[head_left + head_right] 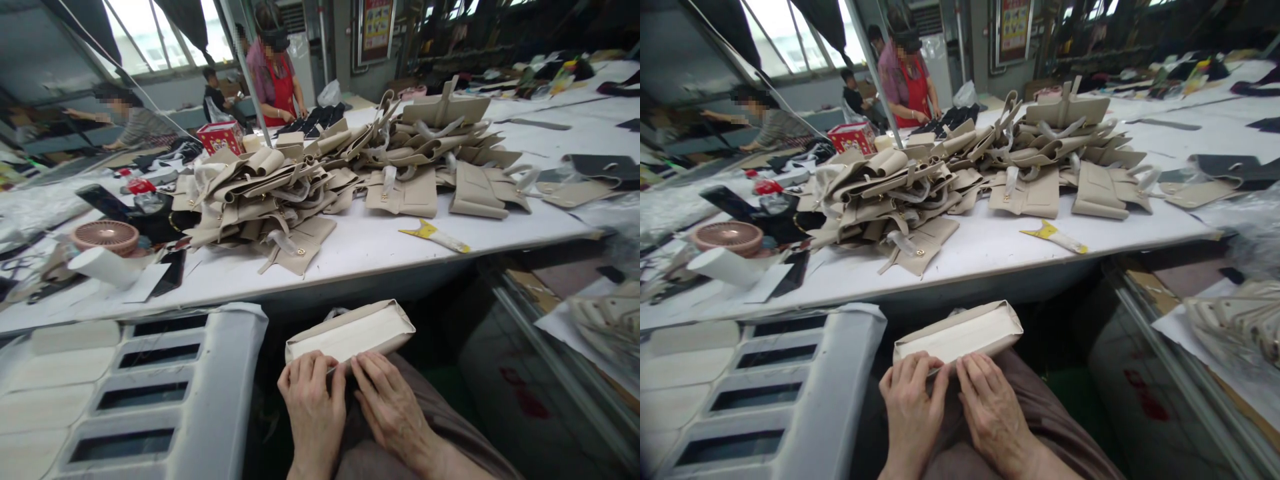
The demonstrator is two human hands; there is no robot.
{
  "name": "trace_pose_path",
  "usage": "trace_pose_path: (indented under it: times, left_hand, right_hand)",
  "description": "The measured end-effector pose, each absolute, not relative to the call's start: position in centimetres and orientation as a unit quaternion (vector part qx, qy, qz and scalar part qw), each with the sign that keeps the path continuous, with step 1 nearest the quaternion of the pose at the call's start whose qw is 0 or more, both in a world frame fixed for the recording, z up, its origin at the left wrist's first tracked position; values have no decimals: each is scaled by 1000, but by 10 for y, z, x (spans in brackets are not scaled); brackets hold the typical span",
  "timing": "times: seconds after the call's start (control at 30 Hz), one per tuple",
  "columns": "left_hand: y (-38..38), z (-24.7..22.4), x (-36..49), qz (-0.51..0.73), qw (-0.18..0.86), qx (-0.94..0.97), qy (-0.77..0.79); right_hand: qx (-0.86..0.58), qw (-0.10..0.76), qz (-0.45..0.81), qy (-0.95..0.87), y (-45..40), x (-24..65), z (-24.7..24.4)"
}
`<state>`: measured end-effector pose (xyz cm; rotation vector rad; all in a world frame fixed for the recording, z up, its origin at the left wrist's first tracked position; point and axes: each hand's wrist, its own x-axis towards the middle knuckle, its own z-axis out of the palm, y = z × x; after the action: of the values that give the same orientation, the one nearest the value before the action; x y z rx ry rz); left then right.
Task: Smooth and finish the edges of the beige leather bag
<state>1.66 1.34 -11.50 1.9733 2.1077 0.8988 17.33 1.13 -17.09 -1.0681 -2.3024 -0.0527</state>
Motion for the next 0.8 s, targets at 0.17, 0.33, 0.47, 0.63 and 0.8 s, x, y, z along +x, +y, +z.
trace_pose_path:
  times: [0.17, 0.33, 0.47, 0.63, 0.8]
  left_hand:
    - [7, -127, 4, 318, 16, 654, 686]
    - [2, -141, -2, 360, 15, 612, 704]
    - [-8, -150, -3, 451, 85, 519, 721]
    - [-21, -183, -5, 627, 357, 152, 675]
    - [-4, -220, 6, 613, 599, -186, 481]
  right_hand:
    - [-388, 280, -12, -878, 10, 163, -170]
    - [-361, 288, -20, -887, 11, 154, -169]
    - [-342, 285, -28, -895, 12, 148, -168]
    - [-324, 278, -37, -904, 14, 140, -166]
    - [-305, 276, -48, -910, 15, 134, -171]
